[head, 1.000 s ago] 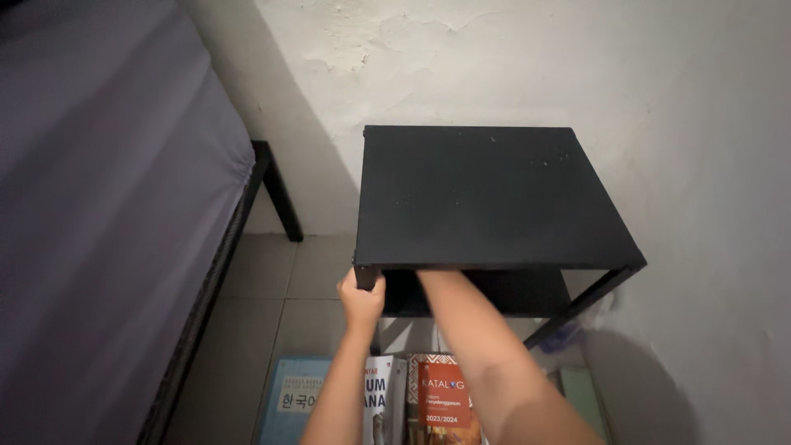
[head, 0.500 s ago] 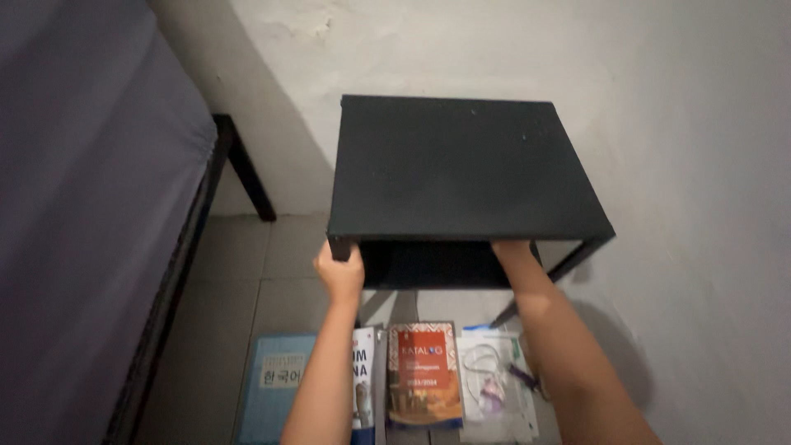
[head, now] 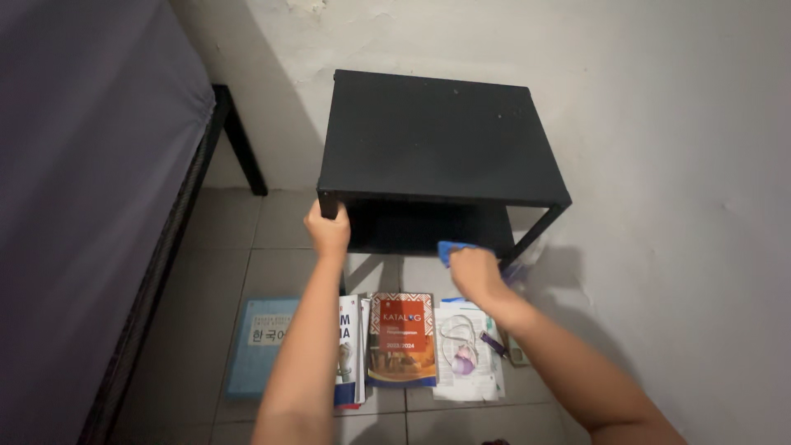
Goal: The person removes books, papers, and small items from a black bedside table and places them on the floor. Then, using a spray bottle and a blue cloth, the person sprays and wipes the table surfaces clean.
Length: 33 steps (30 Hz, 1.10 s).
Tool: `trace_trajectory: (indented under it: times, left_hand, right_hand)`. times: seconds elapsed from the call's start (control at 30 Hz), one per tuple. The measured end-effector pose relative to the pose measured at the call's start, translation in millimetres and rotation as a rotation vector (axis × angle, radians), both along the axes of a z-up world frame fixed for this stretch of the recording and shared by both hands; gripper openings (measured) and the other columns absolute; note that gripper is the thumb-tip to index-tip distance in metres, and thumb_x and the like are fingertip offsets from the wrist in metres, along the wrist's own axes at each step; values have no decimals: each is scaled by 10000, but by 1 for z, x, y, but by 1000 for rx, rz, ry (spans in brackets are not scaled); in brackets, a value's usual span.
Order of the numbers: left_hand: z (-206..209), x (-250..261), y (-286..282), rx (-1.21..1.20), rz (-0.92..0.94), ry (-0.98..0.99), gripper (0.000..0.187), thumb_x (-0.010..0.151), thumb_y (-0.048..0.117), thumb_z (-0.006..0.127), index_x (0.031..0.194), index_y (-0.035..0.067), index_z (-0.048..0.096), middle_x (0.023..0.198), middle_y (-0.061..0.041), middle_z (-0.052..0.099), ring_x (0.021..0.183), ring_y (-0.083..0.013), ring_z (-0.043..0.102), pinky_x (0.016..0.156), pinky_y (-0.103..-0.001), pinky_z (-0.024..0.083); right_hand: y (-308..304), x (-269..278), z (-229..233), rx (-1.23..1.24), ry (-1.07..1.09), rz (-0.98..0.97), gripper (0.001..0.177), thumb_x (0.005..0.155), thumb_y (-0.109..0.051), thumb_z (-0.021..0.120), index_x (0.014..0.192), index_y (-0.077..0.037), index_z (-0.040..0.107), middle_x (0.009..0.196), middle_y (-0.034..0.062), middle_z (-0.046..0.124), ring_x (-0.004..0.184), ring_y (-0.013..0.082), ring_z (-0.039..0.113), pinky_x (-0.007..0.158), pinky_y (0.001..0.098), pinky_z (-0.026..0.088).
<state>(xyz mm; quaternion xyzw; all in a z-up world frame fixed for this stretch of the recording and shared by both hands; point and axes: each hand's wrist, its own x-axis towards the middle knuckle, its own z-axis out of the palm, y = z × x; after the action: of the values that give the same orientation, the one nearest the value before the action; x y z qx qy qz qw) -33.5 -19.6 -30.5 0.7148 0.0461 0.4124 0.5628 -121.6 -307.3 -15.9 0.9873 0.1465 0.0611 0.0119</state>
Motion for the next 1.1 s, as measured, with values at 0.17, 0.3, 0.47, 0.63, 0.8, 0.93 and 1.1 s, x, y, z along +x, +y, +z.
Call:
trace_trajectory:
  times: [0.17,0.3,0.47,0.63,0.8,0.93,1.1]
  left_hand:
    - [7,-8,11,-61,-213,85,194,906,138,709,1027,-8,663,787,-119,718,673,-237,705,657,-370,561]
    - [16,-33,27,21,-402,310,474,932,243,735,1290,16,522,1066,-103,770,837,-253,724,789,-377,554]
    - [37,-58,38,259,-330,11,829,852,165,835,1492,-7,337,1383,-261,549,1303,-354,540,1107,-450,417]
    - [56,-46,42,130,-429,29,870,835,124,813,1533,4,307,1410,-271,534,1323,-355,548,1113,-447,436]
    - [73,-21,30,6,-461,188,651,781,81,805,1364,5,524,1186,-176,729,1097,-253,712,946,-366,554]
    - [83,-17,27,40,-416,89,349,797,71,763,1125,0,668,977,-168,772,935,-247,755,837,-369,575]
    - [86,-24,16,129,-153,213,294,763,120,729,1028,3,675,853,-259,721,857,-451,700,733,-472,553]
  right_hand:
    - [25,-30,36,382,529,-69,368,837,-124,617,1189,-179,707,871,132,766,764,246,744,708,400,596]
    - [-14,-11,63,1305,822,-168,460,765,13,594,1219,-45,642,1076,144,726,946,248,731,838,413,605]
    - [-45,-12,87,1737,917,37,462,776,22,614,1238,31,638,1122,143,723,1029,254,710,964,430,558]
    - [-24,-30,135,1803,758,-59,494,770,33,591,1261,-6,634,1146,131,739,1064,263,718,960,446,572]
    - [18,-14,222,1421,208,417,463,853,165,519,1255,-3,676,1195,160,726,1150,274,691,1050,423,538]
    - [111,53,255,731,-199,832,521,699,144,505,1092,-75,768,1276,145,707,1228,340,651,1077,434,502]
    - [174,108,208,463,-119,809,485,628,127,507,932,-111,800,1184,91,747,1160,371,634,1030,448,484]
